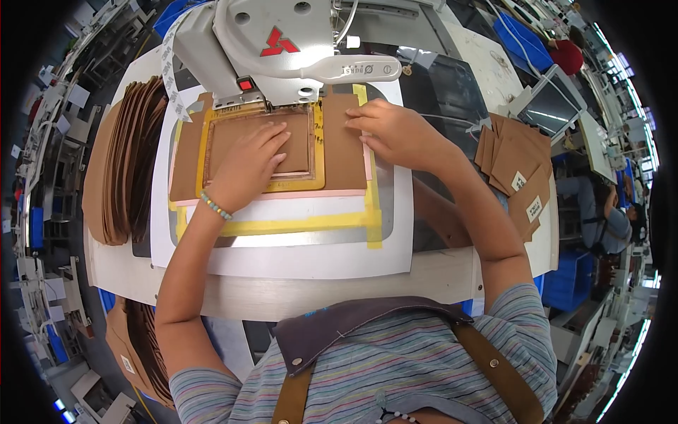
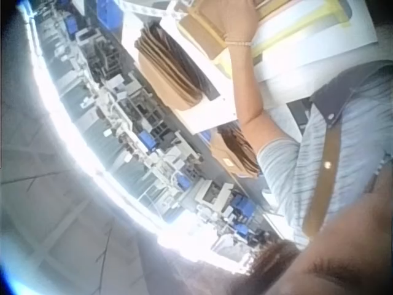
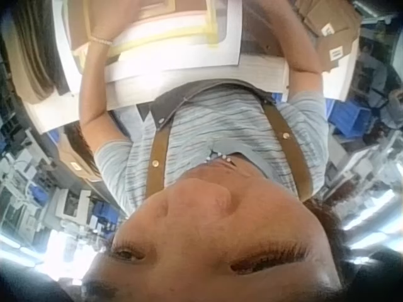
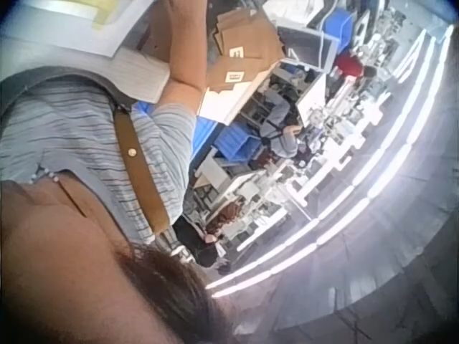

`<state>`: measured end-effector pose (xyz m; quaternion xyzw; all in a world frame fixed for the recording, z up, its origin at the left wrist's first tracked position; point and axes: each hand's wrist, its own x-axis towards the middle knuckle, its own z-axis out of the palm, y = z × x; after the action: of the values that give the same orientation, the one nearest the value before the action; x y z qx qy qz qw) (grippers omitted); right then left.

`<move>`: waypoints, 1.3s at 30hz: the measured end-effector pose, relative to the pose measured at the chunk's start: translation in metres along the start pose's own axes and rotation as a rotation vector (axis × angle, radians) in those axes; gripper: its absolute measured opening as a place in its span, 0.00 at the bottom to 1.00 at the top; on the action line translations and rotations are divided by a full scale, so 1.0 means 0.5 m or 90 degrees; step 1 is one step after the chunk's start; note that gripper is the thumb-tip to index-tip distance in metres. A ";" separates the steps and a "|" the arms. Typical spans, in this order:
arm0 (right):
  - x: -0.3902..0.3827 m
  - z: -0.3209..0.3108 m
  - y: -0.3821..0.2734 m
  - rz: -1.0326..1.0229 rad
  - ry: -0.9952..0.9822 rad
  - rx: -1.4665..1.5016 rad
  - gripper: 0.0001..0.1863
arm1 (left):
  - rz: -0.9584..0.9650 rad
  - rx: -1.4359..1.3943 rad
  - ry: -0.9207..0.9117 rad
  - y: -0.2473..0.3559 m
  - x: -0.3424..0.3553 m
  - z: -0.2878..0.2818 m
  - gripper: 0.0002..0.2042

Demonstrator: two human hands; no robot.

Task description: Sewing brand labels onto rectangular brown leather or fabric components using an industrial sewing machine.

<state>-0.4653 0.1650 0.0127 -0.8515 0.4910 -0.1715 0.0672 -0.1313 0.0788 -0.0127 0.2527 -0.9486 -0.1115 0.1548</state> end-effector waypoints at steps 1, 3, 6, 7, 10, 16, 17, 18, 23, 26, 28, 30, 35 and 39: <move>-0.002 -0.004 -0.001 0.016 -0.024 -0.001 0.19 | -0.011 0.003 -0.002 -0.003 -0.011 -0.009 0.19; 0.005 -0.005 -0.012 0.001 -0.032 0.018 0.19 | -0.025 -0.009 0.006 -0.008 -0.031 -0.025 0.19; 0.033 0.008 -0.051 -0.046 -0.032 0.051 0.19 | -0.041 -0.037 0.022 -0.012 -0.051 -0.031 0.18; 0.045 0.017 -0.064 -0.077 -0.023 0.063 0.18 | -0.041 -0.050 0.031 -0.014 -0.053 -0.031 0.18; 0.066 0.058 -0.081 -0.129 0.010 0.044 0.18 | 0.003 -0.042 0.028 -0.012 -0.053 -0.021 0.18; 0.054 0.073 -0.065 -0.139 0.058 -0.024 0.14 | 0.031 -0.080 0.015 0.008 -0.044 -0.009 0.19; 0.056 0.077 -0.066 -0.141 0.056 -0.025 0.14 | 0.030 -0.081 0.016 0.006 -0.042 -0.005 0.19; 0.057 0.084 -0.070 -0.197 0.094 -0.079 0.13 | 0.034 -0.079 0.019 0.003 -0.039 0.001 0.19; 0.083 0.135 -0.095 -0.343 0.159 -0.218 0.10 | 0.034 -0.076 0.027 -0.012 -0.033 0.023 0.19; 0.101 0.166 -0.093 -0.403 0.231 -0.241 0.07 | 0.049 -0.070 0.043 -0.024 -0.036 0.038 0.17; 0.113 0.199 -0.090 -0.382 0.195 -0.251 0.05 | 0.033 -0.082 0.024 -0.049 -0.047 0.054 0.16; 0.124 0.230 -0.092 -0.367 0.205 -0.231 0.05 | 0.046 -0.093 0.007 -0.075 -0.060 0.066 0.16; 0.126 0.259 -0.110 -0.317 0.221 -0.180 0.05 | 0.064 -0.097 -0.034 -0.086 -0.078 0.082 0.16; 0.128 0.263 -0.129 -0.279 0.239 -0.215 0.07 | 0.076 -0.086 -0.060 -0.090 -0.075 0.073 0.19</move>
<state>-0.3365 0.1354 -0.0771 -0.8895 0.3217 -0.2520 -0.2046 -0.0931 0.0649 -0.0683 0.1790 -0.9586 -0.1773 0.1327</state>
